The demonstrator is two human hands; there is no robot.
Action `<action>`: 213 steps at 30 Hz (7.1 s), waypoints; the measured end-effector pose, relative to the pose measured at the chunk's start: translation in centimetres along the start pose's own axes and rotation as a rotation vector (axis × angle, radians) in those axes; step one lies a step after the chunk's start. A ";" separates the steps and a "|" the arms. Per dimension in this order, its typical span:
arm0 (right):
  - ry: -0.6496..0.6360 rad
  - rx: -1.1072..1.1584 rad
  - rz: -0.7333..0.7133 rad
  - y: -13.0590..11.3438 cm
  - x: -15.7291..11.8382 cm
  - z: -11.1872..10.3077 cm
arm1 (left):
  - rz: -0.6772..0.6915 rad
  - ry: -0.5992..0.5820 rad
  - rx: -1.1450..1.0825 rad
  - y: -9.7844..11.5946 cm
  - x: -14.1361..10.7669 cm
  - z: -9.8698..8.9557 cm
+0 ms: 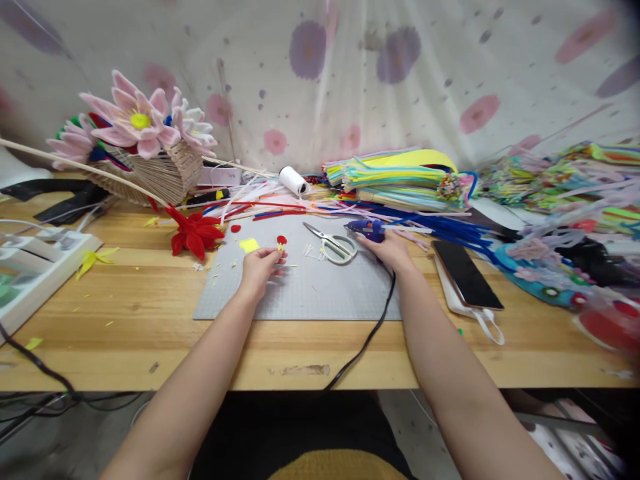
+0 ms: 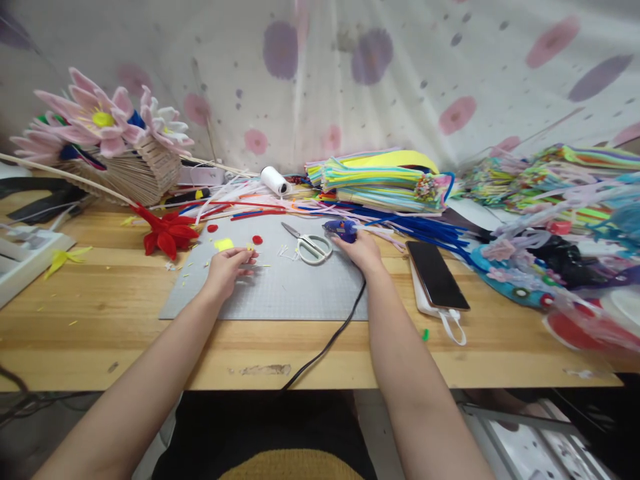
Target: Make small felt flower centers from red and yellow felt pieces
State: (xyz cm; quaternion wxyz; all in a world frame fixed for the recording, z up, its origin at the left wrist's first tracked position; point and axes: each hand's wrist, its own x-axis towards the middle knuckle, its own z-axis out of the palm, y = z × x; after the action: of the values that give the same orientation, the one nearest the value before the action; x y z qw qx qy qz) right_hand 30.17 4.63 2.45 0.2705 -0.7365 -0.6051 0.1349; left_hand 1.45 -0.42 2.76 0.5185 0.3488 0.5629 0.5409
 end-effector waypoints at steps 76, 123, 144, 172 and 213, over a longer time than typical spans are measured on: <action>-0.471 1.215 -0.170 -11.7 -5.4 8.9 | -0.037 -0.184 0.018 -0.2 -0.5 0.3; -0.375 0.640 -0.549 -10.5 -5.7 7.8 | 0.372 -0.143 0.442 -1.5 1.1 -1.0; -0.368 0.978 -0.403 -10.9 -5.5 8.7 | 0.023 -0.236 0.106 -0.1 0.1 -0.3; -0.445 1.089 -0.259 -11.3 -5.4 8.6 | -0.041 -0.286 0.185 0.1 -0.3 -0.3; -0.142 0.838 -0.293 -10.3 -3.6 6.4 | 0.012 -0.150 0.154 0.0 0.1 -0.2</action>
State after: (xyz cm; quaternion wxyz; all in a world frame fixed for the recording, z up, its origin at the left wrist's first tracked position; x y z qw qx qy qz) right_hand 17.52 3.94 2.56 0.5196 -0.4587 -0.6132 0.3790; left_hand 1.26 -0.35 2.70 0.5274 0.4306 0.5605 0.4715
